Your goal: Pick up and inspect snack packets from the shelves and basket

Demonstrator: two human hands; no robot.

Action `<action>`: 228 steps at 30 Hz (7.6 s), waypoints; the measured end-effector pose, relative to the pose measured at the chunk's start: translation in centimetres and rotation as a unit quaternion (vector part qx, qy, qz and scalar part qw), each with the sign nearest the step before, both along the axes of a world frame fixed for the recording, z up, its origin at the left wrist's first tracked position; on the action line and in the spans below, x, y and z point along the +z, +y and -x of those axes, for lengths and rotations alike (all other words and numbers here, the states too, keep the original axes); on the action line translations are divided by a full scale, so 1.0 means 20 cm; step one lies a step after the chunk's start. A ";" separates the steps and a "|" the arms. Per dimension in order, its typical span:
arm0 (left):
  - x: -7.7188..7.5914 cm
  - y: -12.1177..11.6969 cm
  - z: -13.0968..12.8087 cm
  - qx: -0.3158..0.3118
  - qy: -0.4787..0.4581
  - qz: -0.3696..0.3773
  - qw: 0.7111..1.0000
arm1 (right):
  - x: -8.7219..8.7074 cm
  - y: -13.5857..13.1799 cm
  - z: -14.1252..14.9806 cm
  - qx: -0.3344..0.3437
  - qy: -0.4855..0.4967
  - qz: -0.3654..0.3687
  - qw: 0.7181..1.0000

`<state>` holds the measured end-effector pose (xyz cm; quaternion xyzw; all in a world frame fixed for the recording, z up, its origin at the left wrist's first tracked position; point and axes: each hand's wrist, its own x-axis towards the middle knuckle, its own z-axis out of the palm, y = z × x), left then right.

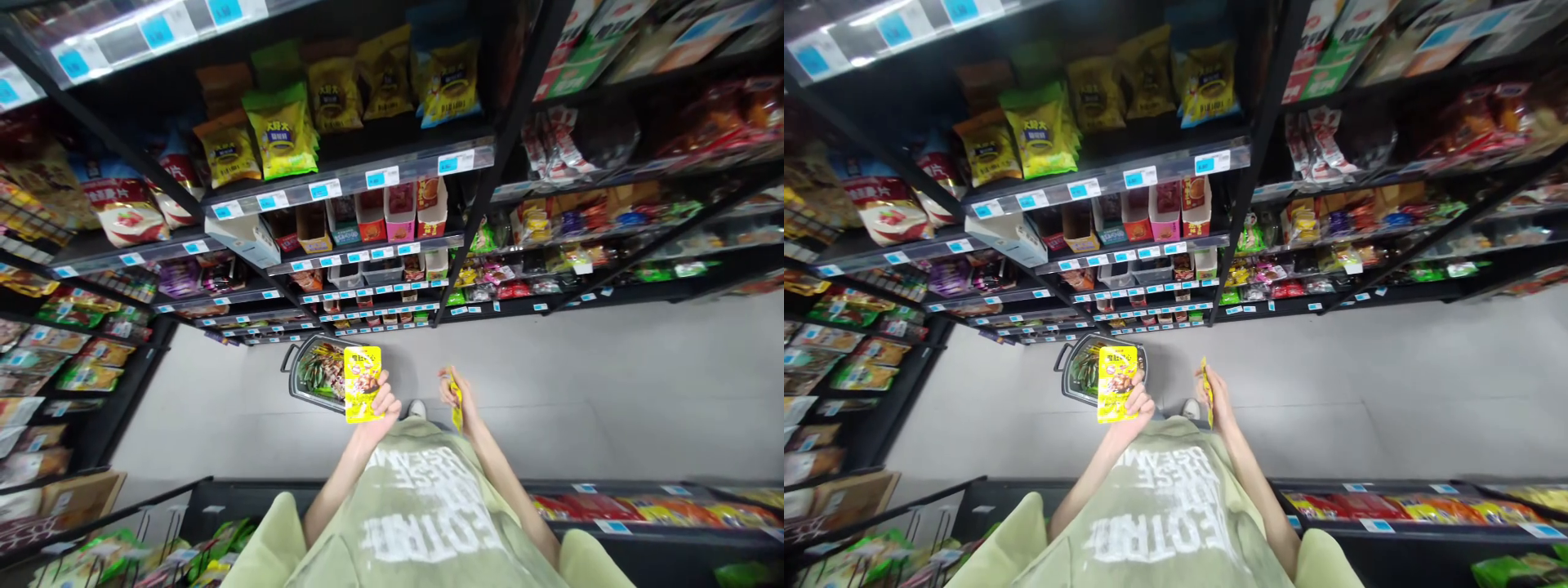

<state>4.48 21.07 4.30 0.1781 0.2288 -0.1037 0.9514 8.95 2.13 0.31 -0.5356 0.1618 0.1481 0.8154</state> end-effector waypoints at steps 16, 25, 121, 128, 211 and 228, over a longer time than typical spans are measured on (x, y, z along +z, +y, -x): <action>-0.04 -0.02 0.01 -0.026 0.004 0.031 0.999 | 0.13 -0.09 0.04 -0.036 0.046 -0.327 0.943; -0.06 -0.04 0.00 -0.032 0.022 0.017 0.999 | 0.13 -0.11 0.03 -0.040 0.042 -0.315 0.947; -0.21 -0.15 -0.09 -0.046 -0.042 -0.497 0.866 | -0.09 -0.04 -0.04 -0.055 -0.043 0.033 0.997; -0.21 -0.14 -0.09 -0.065 -0.050 -0.469 0.880 | -0.10 -0.02 -0.02 0.053 -0.002 -0.008 0.999; -0.23 -0.12 -0.11 -0.067 0.038 -0.522 0.849 | -0.11 -0.07 -0.03 -0.011 0.099 -0.014 0.995; -0.26 -0.12 -0.10 -0.079 0.017 -0.475 0.876 | -0.06 -0.06 -0.04 -0.078 0.088 -0.048 0.992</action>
